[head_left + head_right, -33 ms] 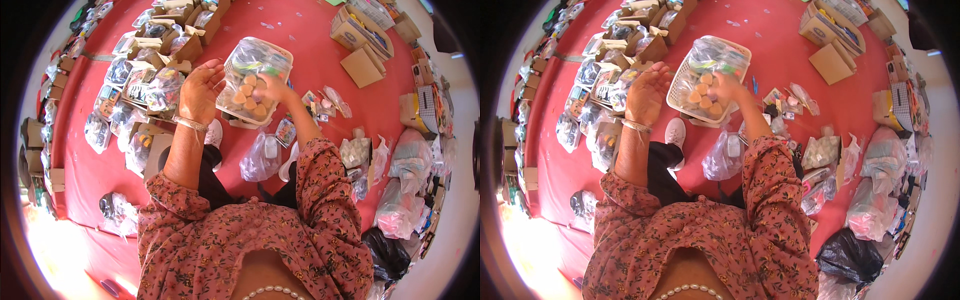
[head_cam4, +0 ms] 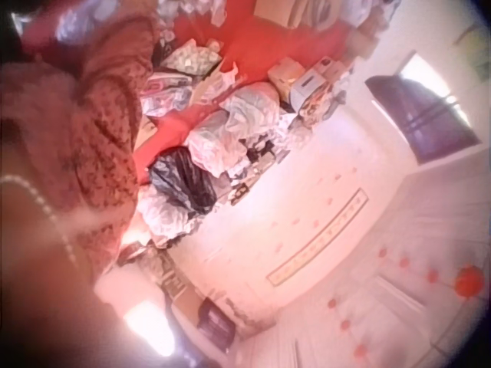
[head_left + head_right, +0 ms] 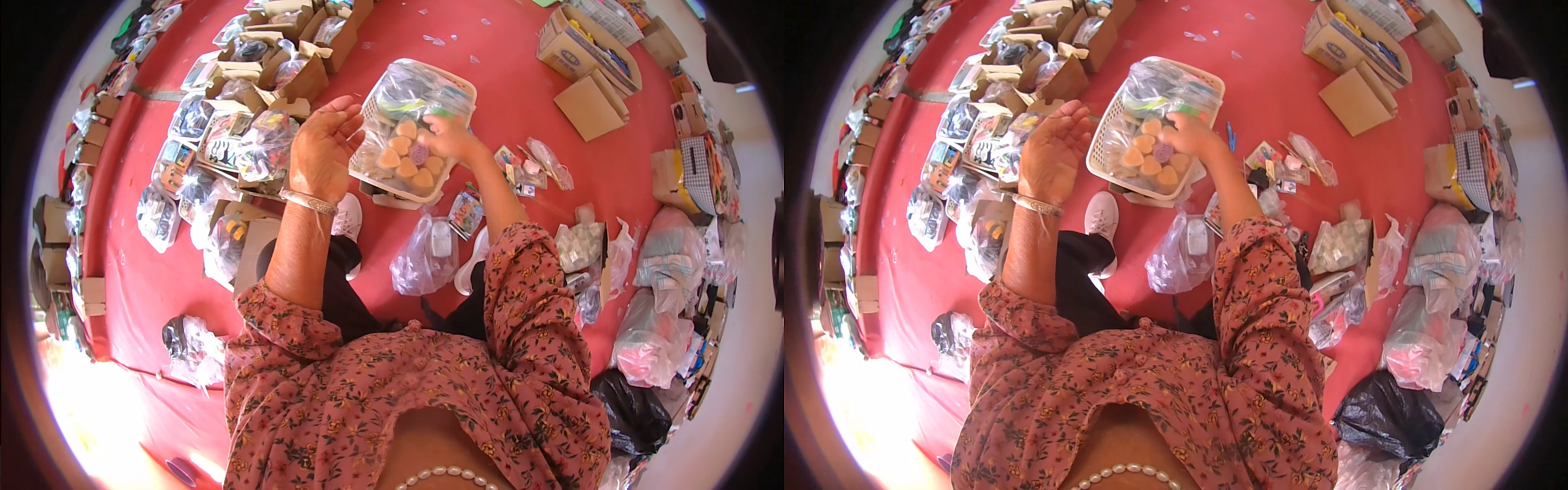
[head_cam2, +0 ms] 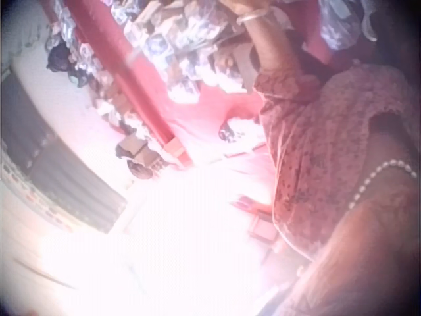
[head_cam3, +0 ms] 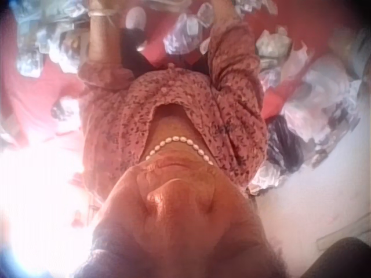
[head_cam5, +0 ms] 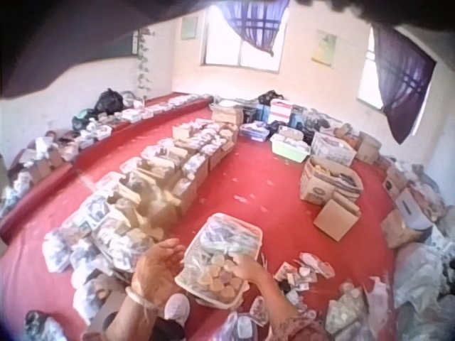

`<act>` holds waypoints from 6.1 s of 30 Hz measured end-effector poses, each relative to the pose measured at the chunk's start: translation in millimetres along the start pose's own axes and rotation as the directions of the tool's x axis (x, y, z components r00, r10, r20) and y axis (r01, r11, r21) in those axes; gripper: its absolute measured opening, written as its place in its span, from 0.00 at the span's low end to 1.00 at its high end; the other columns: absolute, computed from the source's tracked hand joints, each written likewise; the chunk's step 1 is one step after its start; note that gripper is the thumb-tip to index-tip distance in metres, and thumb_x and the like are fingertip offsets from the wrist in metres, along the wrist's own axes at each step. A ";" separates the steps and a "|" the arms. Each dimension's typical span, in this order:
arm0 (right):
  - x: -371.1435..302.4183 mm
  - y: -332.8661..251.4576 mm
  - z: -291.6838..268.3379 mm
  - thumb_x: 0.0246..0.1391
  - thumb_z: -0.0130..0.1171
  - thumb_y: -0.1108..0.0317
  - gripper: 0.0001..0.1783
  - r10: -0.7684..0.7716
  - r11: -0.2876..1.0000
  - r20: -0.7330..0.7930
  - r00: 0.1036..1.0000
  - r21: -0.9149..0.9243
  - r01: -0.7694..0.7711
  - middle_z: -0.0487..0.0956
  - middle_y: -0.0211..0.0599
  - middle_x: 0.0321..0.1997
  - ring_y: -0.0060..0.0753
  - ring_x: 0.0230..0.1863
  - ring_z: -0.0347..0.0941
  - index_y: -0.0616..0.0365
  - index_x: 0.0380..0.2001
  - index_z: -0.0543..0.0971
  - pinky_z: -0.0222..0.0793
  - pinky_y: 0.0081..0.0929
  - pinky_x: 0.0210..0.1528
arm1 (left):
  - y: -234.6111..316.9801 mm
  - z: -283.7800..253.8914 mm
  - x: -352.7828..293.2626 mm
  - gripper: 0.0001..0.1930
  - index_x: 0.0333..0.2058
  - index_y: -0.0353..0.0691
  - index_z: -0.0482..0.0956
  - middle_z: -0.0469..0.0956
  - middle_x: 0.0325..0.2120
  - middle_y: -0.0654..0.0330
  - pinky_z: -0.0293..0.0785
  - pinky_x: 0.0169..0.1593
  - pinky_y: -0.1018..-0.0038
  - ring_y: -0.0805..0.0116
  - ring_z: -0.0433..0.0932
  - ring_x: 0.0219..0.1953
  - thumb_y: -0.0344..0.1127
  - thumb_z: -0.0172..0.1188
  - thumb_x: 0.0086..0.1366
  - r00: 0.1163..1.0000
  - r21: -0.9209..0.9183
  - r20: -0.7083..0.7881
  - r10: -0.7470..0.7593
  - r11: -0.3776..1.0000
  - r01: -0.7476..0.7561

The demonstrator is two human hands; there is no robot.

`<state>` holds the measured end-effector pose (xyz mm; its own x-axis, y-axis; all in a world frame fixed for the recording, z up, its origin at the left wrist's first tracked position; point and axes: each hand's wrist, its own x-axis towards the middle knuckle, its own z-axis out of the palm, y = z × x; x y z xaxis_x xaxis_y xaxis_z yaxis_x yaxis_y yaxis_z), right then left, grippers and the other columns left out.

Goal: The person sits on a red floor surrounded by cardboard boxes and plastic bags. They pick up various small items, including a package of white rolls and a small box, inspect them, and place them into a white plastic basket. The person continues to sort through the clutter, moving items from the floor into the basket.

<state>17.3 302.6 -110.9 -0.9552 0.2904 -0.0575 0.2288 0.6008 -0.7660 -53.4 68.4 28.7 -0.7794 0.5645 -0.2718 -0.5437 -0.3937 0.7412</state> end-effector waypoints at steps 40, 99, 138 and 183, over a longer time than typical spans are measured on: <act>21.5 -2.0 -1.3 0.37 0.63 0.59 0.19 0.074 0.997 0.139 0.987 -0.014 -0.073 0.77 0.40 0.27 0.26 0.29 0.71 0.65 0.29 0.77 0.65 0.24 0.34 | -2.7 8.9 -3.1 0.14 0.43 0.31 0.67 0.72 0.36 0.57 0.67 0.39 0.78 0.72 0.71 0.36 0.27 0.46 0.56 0.999 0.095 0.024 -0.037 0.995 0.034; -73.2 -48.2 -185.2 0.48 0.55 0.64 0.12 0.163 0.887 -0.335 0.928 0.462 0.012 0.75 0.29 0.29 0.19 0.31 0.69 0.62 0.30 0.76 0.63 0.18 0.36 | 14.7 -14.8 8.2 0.14 0.44 0.36 0.69 0.74 0.37 0.58 0.74 0.42 0.71 0.67 0.75 0.38 0.30 0.54 0.59 0.999 -0.041 0.004 -0.039 0.998 0.039; -343.2 280.4 -35.5 0.40 0.49 0.55 0.19 0.707 0.604 -0.378 0.597 -0.115 -0.788 0.75 0.52 0.30 0.54 0.33 0.71 0.63 0.24 0.76 0.65 0.43 0.36 | -139.5 -52.2 135.4 0.33 0.29 0.31 0.72 0.71 0.15 0.58 0.67 0.18 0.77 0.70 0.71 0.15 0.62 0.40 0.59 0.761 0.955 -0.231 -0.607 -0.292 0.057; -449.3 244.6 130.5 0.45 0.51 0.60 0.14 0.947 0.050 -0.248 -0.204 0.742 -0.669 0.74 0.47 0.37 0.50 0.40 0.71 0.58 0.33 0.74 0.65 0.41 0.42 | -103.8 25.2 -23.9 0.12 0.34 0.31 0.72 0.75 0.23 0.55 0.71 0.30 0.75 0.69 0.76 0.25 0.37 0.49 0.62 0.811 0.717 0.329 -0.483 -0.431 -0.548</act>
<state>477.9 221.9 -355.9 0.4582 0.6942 -0.5551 0.5111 -0.7167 -0.4745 29.5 114.0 -26.3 -0.2669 0.8870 -0.3767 0.8847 0.3806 0.2693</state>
